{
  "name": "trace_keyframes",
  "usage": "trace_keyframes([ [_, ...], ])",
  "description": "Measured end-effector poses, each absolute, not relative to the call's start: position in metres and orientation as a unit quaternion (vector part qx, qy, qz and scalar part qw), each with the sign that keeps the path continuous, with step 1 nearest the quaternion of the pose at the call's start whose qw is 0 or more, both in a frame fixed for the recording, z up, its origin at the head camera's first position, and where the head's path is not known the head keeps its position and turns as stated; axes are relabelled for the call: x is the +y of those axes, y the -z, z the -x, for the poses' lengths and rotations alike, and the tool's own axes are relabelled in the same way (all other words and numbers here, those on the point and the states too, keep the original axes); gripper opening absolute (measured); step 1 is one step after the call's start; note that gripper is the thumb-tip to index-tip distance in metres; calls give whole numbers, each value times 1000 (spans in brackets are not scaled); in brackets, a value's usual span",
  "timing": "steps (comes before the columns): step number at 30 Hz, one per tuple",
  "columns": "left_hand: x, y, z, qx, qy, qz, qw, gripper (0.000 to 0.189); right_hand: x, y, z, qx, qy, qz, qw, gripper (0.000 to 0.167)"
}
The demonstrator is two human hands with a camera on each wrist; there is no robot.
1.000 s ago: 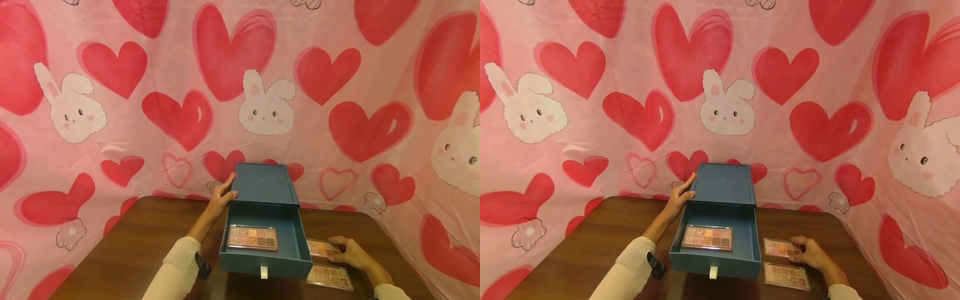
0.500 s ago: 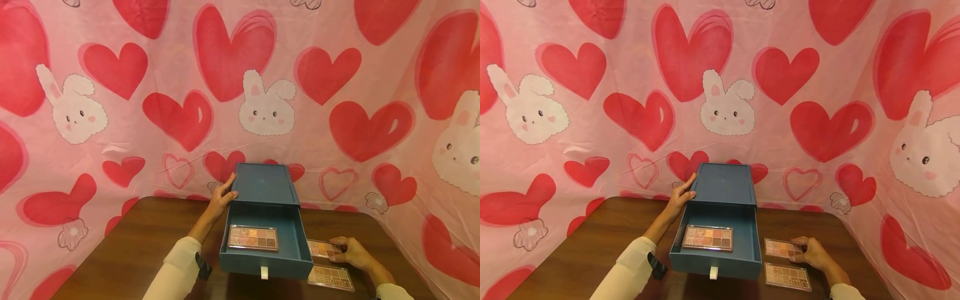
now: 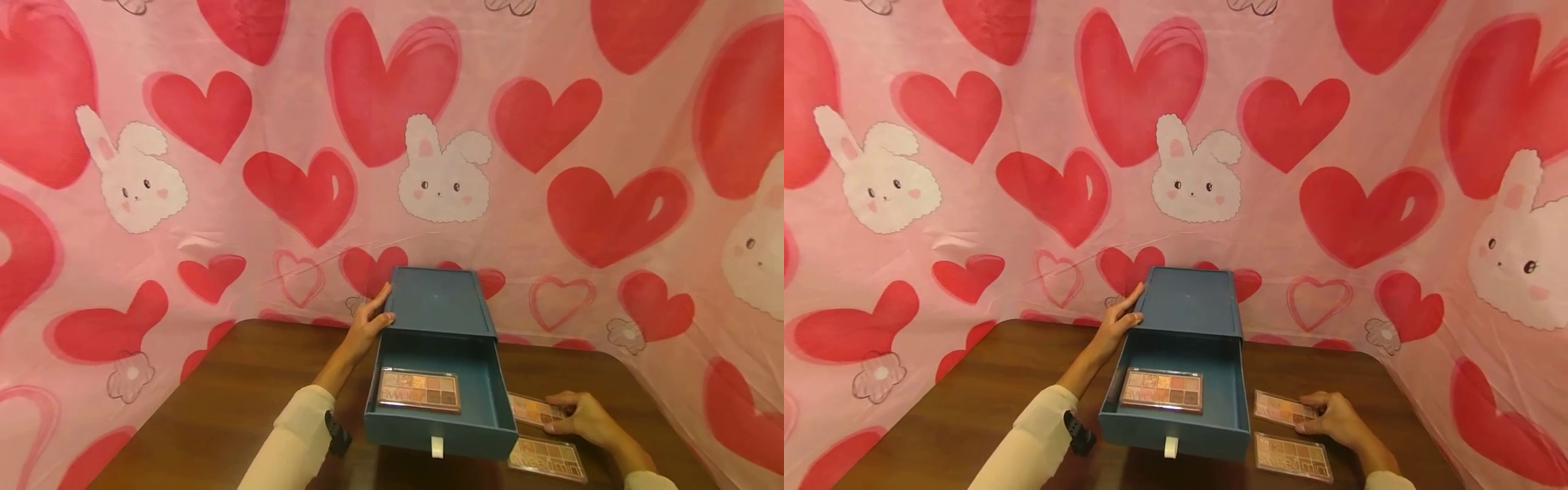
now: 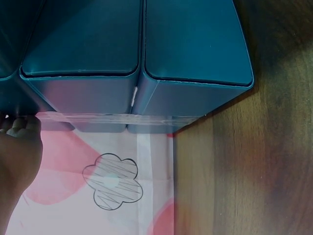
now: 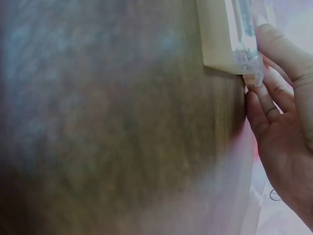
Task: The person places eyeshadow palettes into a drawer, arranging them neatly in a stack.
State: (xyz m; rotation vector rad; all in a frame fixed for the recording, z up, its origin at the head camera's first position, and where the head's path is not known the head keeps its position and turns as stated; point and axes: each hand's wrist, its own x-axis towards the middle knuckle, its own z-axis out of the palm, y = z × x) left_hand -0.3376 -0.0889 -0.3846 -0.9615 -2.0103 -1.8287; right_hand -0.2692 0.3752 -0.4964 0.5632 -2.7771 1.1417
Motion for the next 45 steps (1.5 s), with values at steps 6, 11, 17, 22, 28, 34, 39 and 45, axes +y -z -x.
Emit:
trace_keyframes([
  [6, -92, 384, 338, -692, 629, 331, 125, 68, 371, 495, 271, -897, -397, -193, 34, 55],
  [11, -92, 385, 338, -687, 635, 334, 113, 69, 371, 496, 268, -900, -395, -183, 33, 53],
  [17, -91, 385, 338, -687, 636, 332, 113, 70, 372, 494, 265, -899, -404, -166, 29, 50],
  [22, -91, 387, 339, -690, 634, 331, 114, 70, 372, 487, 265, -897, -406, -169, 48, 48],
  [28, -91, 387, 338, -687, 634, 335, 115, 70, 369, 468, 263, -893, -412, -166, 77, 45],
  [34, -91, 386, 337, -690, 632, 334, 114, 71, 363, 442, 256, -889, -428, -144, 69, 49],
  [39, -90, 385, 337, -689, 636, 328, 112, 71, 362, 421, 250, -893, -407, -161, 101, 47],
  [45, -90, 385, 339, -690, 634, 329, 115, 70, 360, 393, 243, -909, -358, -165, 133, 47],
])
